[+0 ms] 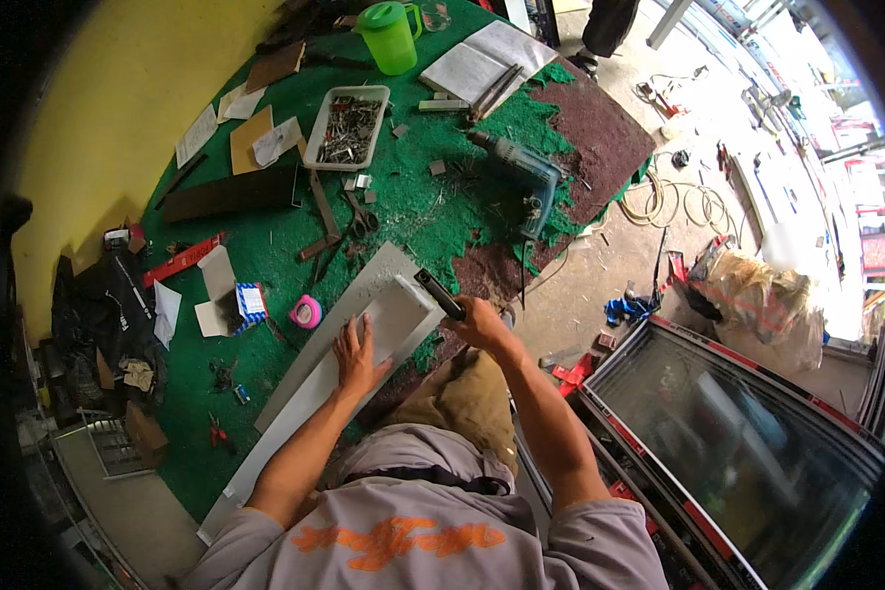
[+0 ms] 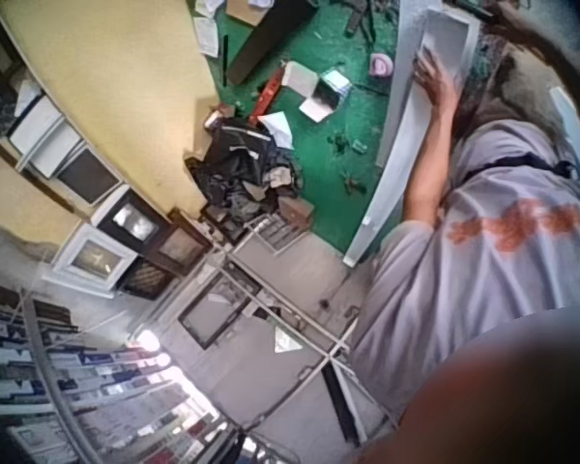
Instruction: The person assembles a long white metal frame on a green workbench. They use a power drill to drive screws into the frame and a hammer to tap components into place, repeatedly adjusting and securing the frame sections.
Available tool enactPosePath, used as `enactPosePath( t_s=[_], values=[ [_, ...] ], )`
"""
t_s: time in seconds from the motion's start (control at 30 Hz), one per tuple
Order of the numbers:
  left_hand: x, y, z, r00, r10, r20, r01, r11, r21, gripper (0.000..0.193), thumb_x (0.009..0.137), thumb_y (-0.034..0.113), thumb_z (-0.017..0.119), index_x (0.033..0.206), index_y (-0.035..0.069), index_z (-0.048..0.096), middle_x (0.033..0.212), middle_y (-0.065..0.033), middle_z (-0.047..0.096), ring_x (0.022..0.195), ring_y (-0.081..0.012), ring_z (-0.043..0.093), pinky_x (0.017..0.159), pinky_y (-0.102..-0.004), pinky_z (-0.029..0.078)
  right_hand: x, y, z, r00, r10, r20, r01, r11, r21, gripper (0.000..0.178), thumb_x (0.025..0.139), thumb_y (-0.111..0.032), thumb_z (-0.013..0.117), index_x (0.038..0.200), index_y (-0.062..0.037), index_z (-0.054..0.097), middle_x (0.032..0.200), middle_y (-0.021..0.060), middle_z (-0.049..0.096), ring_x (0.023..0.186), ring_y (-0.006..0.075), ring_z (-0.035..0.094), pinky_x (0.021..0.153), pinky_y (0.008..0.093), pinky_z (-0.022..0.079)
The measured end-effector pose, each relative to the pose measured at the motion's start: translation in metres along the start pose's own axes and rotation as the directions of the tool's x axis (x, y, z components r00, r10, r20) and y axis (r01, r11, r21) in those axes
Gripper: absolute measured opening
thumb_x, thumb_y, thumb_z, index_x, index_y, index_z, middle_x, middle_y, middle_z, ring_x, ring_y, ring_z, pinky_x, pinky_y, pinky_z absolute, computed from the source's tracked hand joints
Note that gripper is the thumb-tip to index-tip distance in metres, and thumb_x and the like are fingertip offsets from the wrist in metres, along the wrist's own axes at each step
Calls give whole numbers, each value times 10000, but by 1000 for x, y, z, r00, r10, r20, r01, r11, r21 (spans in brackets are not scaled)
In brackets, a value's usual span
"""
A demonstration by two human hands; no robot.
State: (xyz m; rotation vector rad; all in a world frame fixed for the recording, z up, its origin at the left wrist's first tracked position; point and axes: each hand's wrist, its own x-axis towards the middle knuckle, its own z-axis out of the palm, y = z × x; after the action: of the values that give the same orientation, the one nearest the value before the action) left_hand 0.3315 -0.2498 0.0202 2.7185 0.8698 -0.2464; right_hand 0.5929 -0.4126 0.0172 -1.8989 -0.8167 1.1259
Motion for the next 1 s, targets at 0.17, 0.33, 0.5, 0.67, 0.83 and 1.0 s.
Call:
enactPosePath(
  t_s=[0.17,0.33,0.5,0.67,0.83,1.0],
  values=[
    [0,1,-1,1000,-11,21,11,1000,-19,1128,743,321,852,1601,93,156,1555,-254,245,1409,-474,293,1116,-695,248,3,0,-5,998,-1,63,7,995,-99,402,806,-306,787,1045,-4,675,776,169,657,701,264,620,693,419,497],
    [2,5,-5,999,-32,34,33,999,-21,1133,731,319,859,1597,89,167,1550,-252,250,1409,-473,289,1118,-687,253,-1,2,-9,1000,-5,25,3,998,70,408,820,-331,779,1033,-2,666,739,153,623,676,267,586,667,430,479],
    [0,2,-13,1000,-7,-3,7,999,-50,1051,739,307,855,1576,84,260,1532,-251,300,1389,-464,332,1124,-625,291,-20,7,-12,984,39,-177,-33,999,34,373,869,-326,741,1018,3,650,784,169,632,713,317,601,681,424,479],
    [11,-66,-21,972,-139,-188,17,844,-537,671,816,273,793,1378,6,540,1371,-229,549,1310,-394,490,1113,-479,379,-71,40,-23,802,19,-598,47,994,95,203,945,-148,639,1093,-11,612,860,111,658,781,171,566,723,356,472],
    [3,-210,-53,620,-676,-400,255,654,-712,361,946,223,662,1226,-3,622,1147,-163,673,1051,-272,647,889,-413,516,-129,120,-79,659,222,-719,-322,947,-3,147,880,-129,647,993,-35,638,712,76,631,592,205,616,557,384,497],
    [18,-325,-67,591,-640,-491,381,758,-530,245,943,139,605,1119,-11,688,1033,-232,713,981,-382,695,852,-433,555,-178,184,-87,467,617,-633,-799,601,-4,166,788,-110,606,833,30,681,729,167,694,635,285,693,606,430,557]
  ],
)
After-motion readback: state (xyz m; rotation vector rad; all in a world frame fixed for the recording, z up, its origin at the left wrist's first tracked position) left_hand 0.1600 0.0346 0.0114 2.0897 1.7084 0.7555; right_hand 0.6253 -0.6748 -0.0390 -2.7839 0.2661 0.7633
